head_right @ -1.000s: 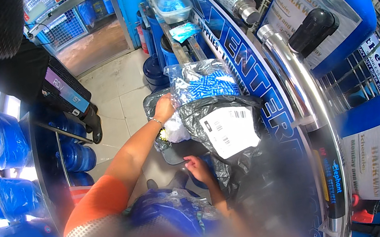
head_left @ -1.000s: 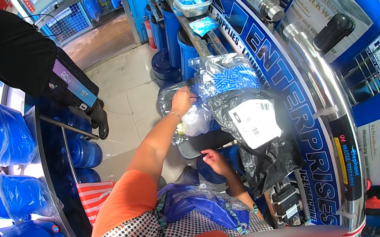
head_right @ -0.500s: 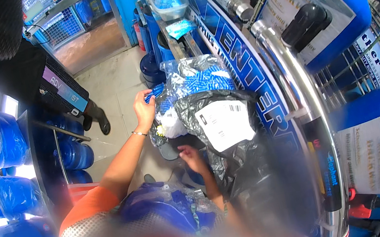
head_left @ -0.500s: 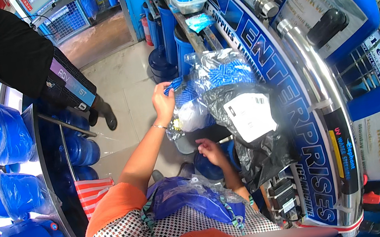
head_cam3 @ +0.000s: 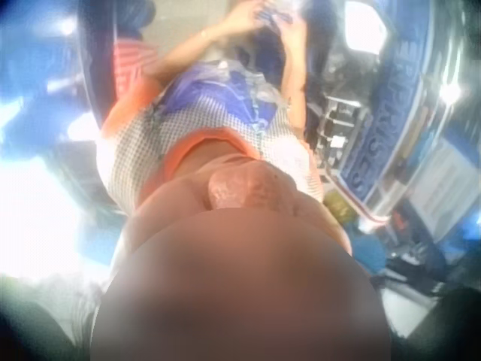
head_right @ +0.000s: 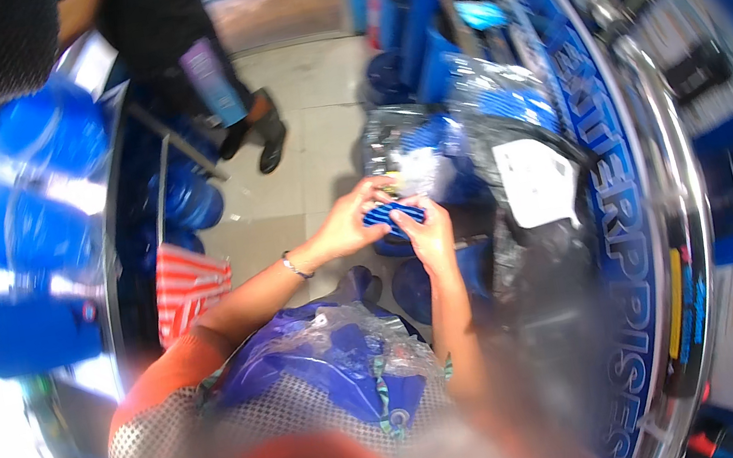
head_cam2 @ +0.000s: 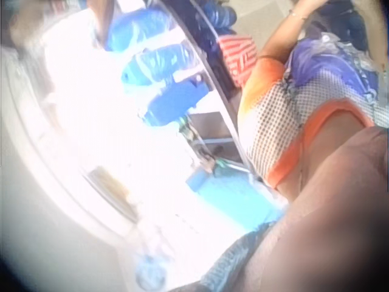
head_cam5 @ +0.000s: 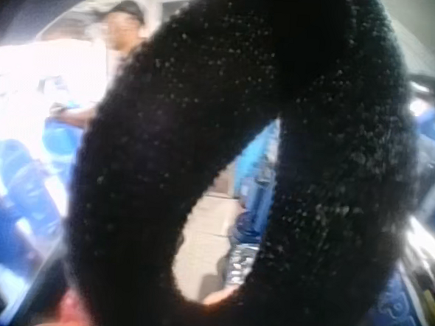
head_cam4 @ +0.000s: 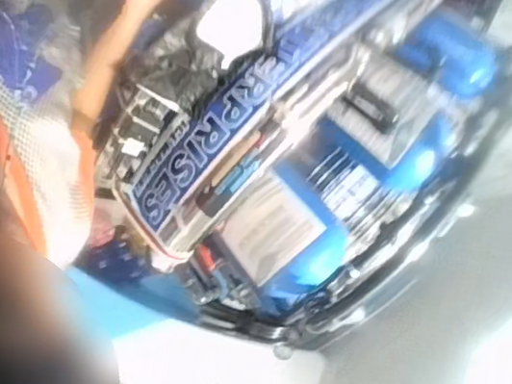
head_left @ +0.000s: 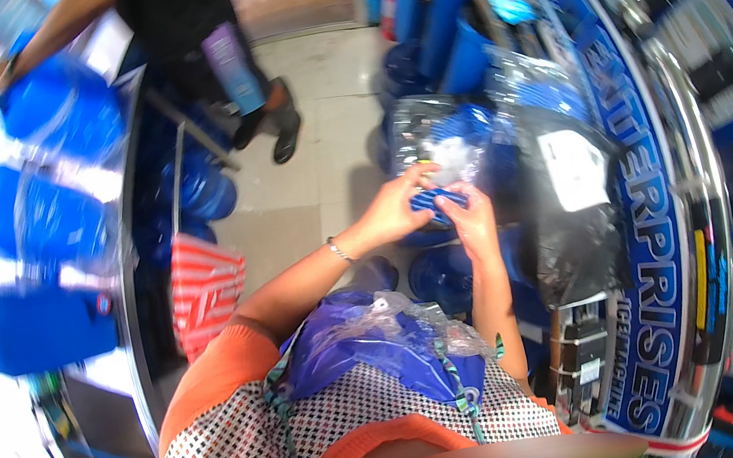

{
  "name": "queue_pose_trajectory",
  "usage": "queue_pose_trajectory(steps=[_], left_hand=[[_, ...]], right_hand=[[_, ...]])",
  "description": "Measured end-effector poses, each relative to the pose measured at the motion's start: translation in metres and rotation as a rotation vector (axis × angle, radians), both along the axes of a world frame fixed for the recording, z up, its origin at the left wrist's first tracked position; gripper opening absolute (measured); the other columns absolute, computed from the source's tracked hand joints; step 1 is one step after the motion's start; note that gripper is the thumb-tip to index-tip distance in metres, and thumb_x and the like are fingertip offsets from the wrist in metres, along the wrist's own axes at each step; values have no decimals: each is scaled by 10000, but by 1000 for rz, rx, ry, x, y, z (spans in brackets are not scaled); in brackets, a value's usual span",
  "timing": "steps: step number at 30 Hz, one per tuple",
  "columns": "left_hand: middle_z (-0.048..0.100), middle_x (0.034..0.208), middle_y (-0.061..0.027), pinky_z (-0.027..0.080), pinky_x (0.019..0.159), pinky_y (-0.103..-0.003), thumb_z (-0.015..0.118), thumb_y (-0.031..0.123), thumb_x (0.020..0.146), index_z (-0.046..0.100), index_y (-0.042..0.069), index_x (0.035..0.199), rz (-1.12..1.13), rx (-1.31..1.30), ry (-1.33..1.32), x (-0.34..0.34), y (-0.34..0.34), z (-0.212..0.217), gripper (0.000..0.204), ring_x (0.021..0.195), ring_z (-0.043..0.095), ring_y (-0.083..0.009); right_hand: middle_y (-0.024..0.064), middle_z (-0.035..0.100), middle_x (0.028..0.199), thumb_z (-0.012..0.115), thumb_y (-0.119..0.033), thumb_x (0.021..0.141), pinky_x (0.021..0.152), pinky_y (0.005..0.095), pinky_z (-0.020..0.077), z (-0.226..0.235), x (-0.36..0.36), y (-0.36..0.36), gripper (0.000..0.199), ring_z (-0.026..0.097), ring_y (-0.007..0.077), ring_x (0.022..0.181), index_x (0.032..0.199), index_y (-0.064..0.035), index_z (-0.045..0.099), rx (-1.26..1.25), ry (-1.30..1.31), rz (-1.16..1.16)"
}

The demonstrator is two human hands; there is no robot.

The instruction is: The person scrubs the inside and outside of a blue plastic container using a red brush and running water at a sink. They rinse the container, place it aside, and then handle a small blue plastic cap and a white cloth.

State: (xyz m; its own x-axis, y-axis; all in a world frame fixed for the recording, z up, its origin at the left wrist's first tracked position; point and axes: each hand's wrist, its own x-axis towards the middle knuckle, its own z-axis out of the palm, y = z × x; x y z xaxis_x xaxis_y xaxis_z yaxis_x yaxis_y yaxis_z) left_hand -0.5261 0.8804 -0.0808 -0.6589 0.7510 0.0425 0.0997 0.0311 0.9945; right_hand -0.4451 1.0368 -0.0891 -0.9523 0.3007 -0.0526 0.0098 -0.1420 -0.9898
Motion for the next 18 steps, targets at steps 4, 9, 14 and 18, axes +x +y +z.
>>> queue_pose_trajectory(steps=[4, 9, 14, 18], left_hand=[[622, 970, -84, 511, 847, -334, 724, 78, 743, 536, 52, 1256, 262, -84, 206, 36, -76, 12, 547, 932, 617, -189], [671, 860, -53, 521, 762, -297, 742, 119, 818, 632, 17, 1054, 413, -185, 51, 101, -213, 10, 279, 818, 634, -140], [680, 936, -41, 510, 766, -257, 697, 55, 875, 628, -11, 1012, 980, 231, -266, 200, -348, 7, 167, 828, 624, -86], [686, 897, -20, 508, 746, -252, 686, 54, 878, 641, -7, 992, 1282, 120, -279, 282, -421, 21, 138, 797, 624, -78]], right_hand=[[25, 661, 776, 723, -9, 785, 669, 260, 475, 24, -2, -63, 83, 568, 63, 732, 843, 2, 665, 410, -32, 291], [55, 663, 767, 722, -25, 780, 637, 289, 487, 38, 8, -174, 190, 626, 119, 701, 928, 3, 606, 628, 121, 727], [19, 622, 914, 620, -174, 943, 711, 263, 486, 26, 39, -329, 246, 585, 117, 793, 1130, -69, 500, -211, -69, 777], [13, 620, 909, 626, -215, 949, 735, 265, 499, 23, 105, -418, 241, 590, 98, 805, 1109, -68, 523, -132, -160, 1015]])
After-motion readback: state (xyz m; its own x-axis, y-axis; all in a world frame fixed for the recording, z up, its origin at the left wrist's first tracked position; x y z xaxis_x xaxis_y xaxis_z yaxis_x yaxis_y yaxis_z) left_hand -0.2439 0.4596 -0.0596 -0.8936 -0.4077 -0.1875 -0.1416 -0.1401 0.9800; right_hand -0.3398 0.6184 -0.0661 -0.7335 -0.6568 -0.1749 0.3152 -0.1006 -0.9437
